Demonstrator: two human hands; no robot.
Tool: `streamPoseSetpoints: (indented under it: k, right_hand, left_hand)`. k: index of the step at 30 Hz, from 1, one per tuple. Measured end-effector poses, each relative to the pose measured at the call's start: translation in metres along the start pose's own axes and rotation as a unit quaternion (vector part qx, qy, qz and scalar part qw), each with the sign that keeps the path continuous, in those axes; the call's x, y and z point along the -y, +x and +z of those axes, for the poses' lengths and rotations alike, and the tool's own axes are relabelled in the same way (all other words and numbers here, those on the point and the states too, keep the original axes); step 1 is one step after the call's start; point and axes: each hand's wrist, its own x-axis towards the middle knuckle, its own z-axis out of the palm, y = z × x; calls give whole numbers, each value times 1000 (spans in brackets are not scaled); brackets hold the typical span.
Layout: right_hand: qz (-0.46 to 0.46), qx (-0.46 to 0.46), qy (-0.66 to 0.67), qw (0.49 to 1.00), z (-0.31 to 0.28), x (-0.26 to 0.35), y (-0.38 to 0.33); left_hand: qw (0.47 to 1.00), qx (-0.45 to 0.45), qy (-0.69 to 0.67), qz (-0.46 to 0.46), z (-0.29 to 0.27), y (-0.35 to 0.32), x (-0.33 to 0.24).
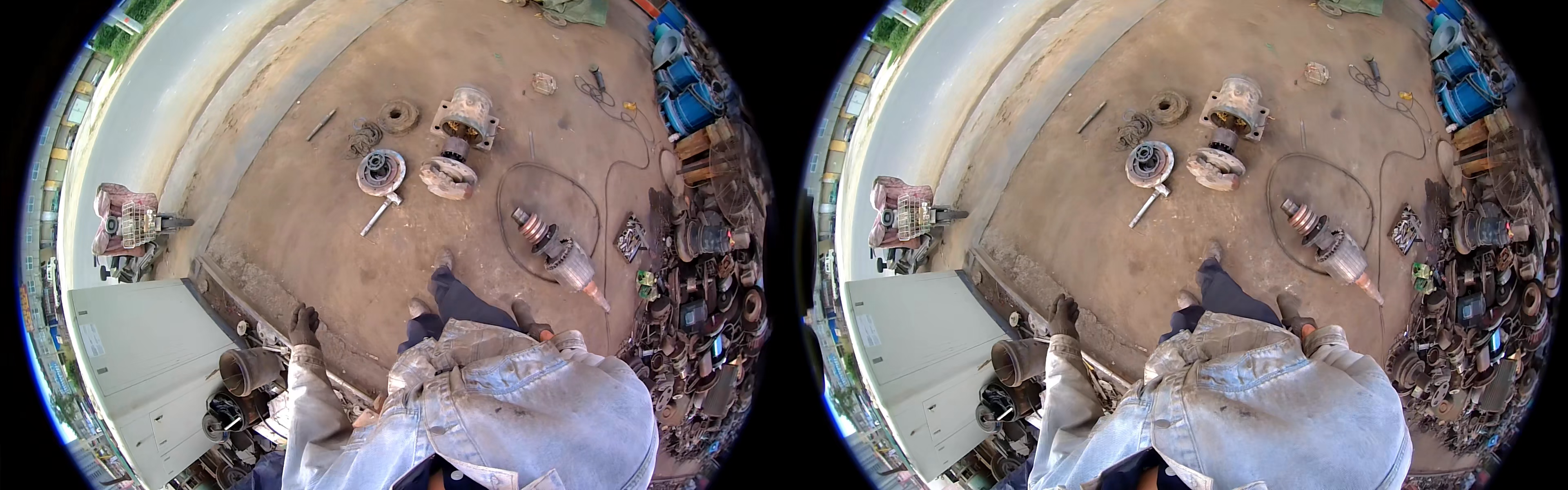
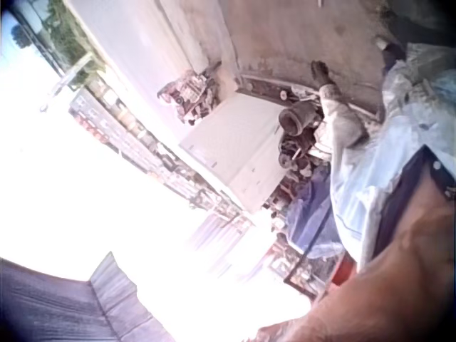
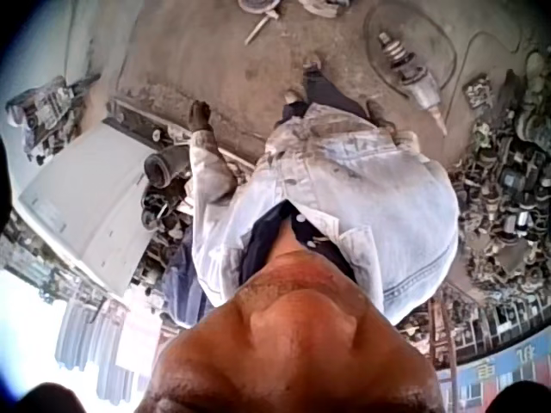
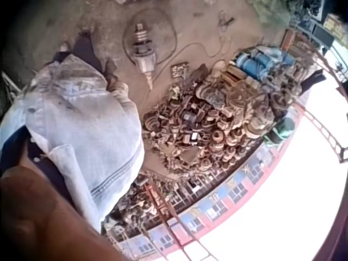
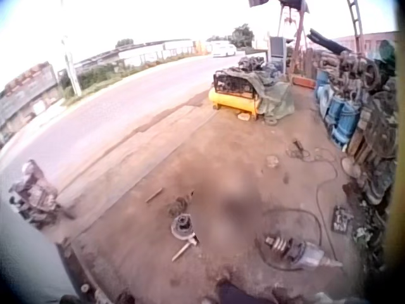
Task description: The person assembles a mechanical axle assembly by hand, inserting bearings and using a hammer to seat components. They manipulate the axle, bearings, and a metal tube, occasionally using a hammer to drive parts into place.
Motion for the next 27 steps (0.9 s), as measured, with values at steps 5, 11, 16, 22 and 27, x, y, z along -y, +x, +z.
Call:
streamPoseSetpoints:
  k: [5,11,16,22,27]
  right_hand:
    - [108,65,51,991,9,80,65]
    - [93,46,-53,993,15,123,180]
    - [113,24,-1,993,33,192,306]
    - [107,35,-20,993,102,294,415]
    - [87,99,19,991,110,395,446]
  left_hand:
    - [993,49,85,-65,135,61,35]
    - [864,135,410,-259,165,50,113]
    - [789,145,512,-307,214,134,163]
    - [762,178,593,-186,318,339,201]
    - [816,258,507,-104,492,477,240]
